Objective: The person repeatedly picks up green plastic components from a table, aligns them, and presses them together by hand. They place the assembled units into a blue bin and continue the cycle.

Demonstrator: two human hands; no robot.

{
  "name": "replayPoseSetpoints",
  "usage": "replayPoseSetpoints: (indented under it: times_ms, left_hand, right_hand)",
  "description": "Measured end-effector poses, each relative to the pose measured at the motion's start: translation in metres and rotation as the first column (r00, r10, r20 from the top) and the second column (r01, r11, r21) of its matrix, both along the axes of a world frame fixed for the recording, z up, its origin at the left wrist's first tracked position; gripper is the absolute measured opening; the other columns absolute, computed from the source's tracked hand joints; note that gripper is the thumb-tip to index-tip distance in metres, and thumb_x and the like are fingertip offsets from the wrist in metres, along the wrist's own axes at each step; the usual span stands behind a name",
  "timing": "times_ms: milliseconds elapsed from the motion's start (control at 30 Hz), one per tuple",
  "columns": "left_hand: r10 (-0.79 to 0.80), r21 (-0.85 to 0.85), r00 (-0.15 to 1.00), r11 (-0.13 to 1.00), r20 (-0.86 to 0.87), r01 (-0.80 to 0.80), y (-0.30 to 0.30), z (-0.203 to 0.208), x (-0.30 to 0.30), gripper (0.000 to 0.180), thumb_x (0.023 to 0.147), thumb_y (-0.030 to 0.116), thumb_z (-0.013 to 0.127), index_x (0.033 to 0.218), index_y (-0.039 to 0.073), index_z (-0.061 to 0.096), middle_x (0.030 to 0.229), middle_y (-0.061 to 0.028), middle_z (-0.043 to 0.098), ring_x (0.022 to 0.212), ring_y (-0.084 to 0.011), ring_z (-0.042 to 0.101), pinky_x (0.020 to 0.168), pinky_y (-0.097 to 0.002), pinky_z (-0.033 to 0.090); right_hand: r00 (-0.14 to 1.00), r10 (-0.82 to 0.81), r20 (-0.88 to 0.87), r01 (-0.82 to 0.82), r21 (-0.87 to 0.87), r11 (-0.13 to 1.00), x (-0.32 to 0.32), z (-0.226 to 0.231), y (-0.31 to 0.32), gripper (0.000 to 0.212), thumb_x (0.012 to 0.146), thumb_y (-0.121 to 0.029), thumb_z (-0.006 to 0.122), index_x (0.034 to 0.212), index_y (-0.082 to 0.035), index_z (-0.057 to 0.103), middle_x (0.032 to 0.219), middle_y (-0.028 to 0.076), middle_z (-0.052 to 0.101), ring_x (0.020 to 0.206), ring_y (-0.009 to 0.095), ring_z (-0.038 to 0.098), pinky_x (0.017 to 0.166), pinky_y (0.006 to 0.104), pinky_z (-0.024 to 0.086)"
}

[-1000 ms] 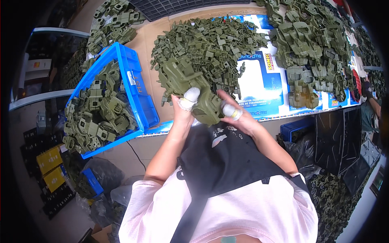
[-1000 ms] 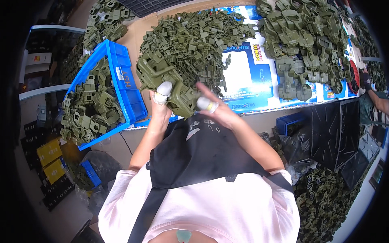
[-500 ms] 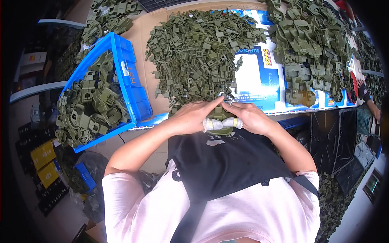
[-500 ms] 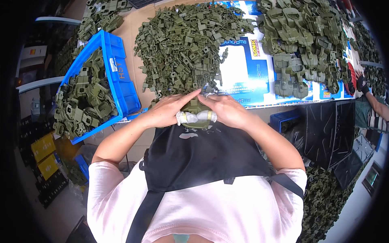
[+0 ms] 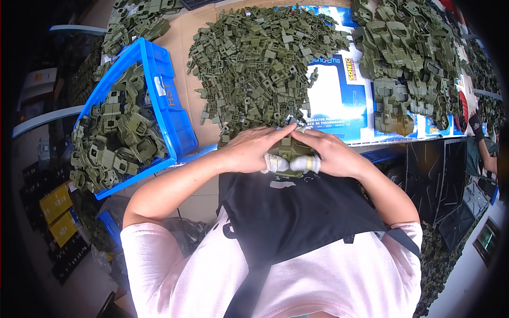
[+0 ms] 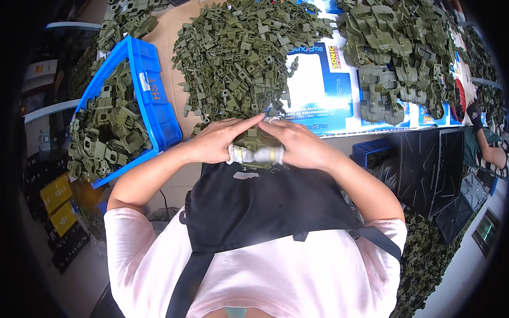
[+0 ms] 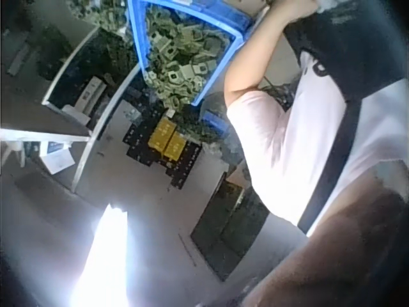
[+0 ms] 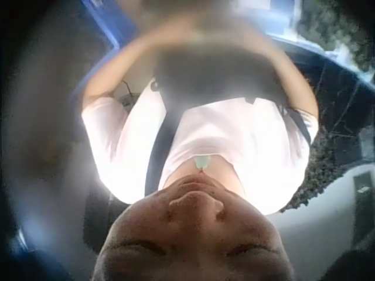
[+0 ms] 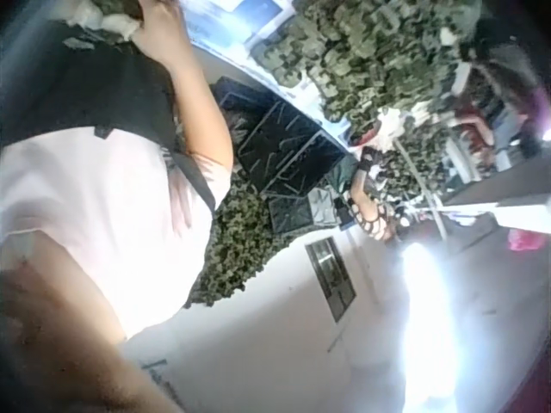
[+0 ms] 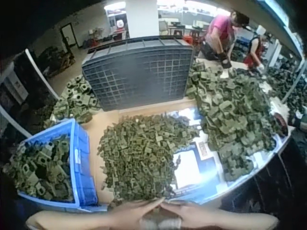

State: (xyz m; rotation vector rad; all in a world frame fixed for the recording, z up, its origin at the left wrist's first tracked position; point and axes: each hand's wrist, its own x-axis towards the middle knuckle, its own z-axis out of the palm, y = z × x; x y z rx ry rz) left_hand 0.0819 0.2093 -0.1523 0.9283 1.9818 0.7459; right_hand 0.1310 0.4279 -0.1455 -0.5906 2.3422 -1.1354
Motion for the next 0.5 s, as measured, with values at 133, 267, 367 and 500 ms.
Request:
replayPoseSetpoints:
  times_ms: [133,267,367,500]
  left_hand:
    - [0.064,0.051,0.995,0.997,-0.076,-0.060,-0.001,-0.001,0.010,0.073,0.071,0.023,0.065,0.137,0.013,0.033,0.110,-0.0186,0.055,0.102,-0.0341,0.054,0.086,-0.0405,0.043]
    - [0.100,-0.051,0.995,0.994,-0.006,-0.100,0.004,0.002,0.012,0.075,0.068,0.019,0.069,0.135,0.021,0.037,0.105,-0.0160,0.058,0.098,-0.0328,0.056,0.083,-0.0409,0.044]
    - [0.087,0.008,0.996,0.996,-0.005,-0.087,0.001,0.001,0.009,0.075,0.069,0.019,0.069,0.136,0.021,0.035,0.107,-0.0170,0.058,0.099,-0.0337,0.056,0.085,-0.0405,0.044]
    - [0.054,0.018,0.997,0.998,0.062,-0.056,-0.006,-0.003,0.005,0.076,0.069,0.016,0.065,0.137,0.015,0.032,0.121,-0.0176,0.050,0.109,-0.0340,0.051,0.091,-0.0401,0.041]
  right_hand:
    - [0.999,-0.034,-0.013,0.033,-0.064,0.997,0.007,-0.019,-0.006,0.045,0.075,-0.014,0.062,0.116,0.001,0.052,0.110,0.021,0.056,0.095,0.038,0.056,0.085,0.0426,0.045]
    - [0.997,-0.034,0.076,0.037,-0.044,0.998,0.008,-0.013,-0.008,0.044,0.074,-0.010,0.060,0.116,0.000,0.052,0.108,0.021,0.056,0.096,0.038,0.056,0.083,0.0429,0.045]
    - [1.000,-0.026,-0.015,0.025,-0.059,0.998,0.017,-0.014,-0.008,0.047,0.076,-0.011,0.059,0.120,0.000,0.048,0.110,0.023,0.054,0.098,0.039,0.055,0.084,0.0424,0.045]
    - [0.984,-0.152,0.096,0.157,-0.044,0.987,0.020,-0.019,-0.019,0.050,0.073,-0.006,0.059,0.122,-0.001,0.047,0.113,0.023,0.053,0.100,0.039,0.054,0.087,0.0396,0.044]
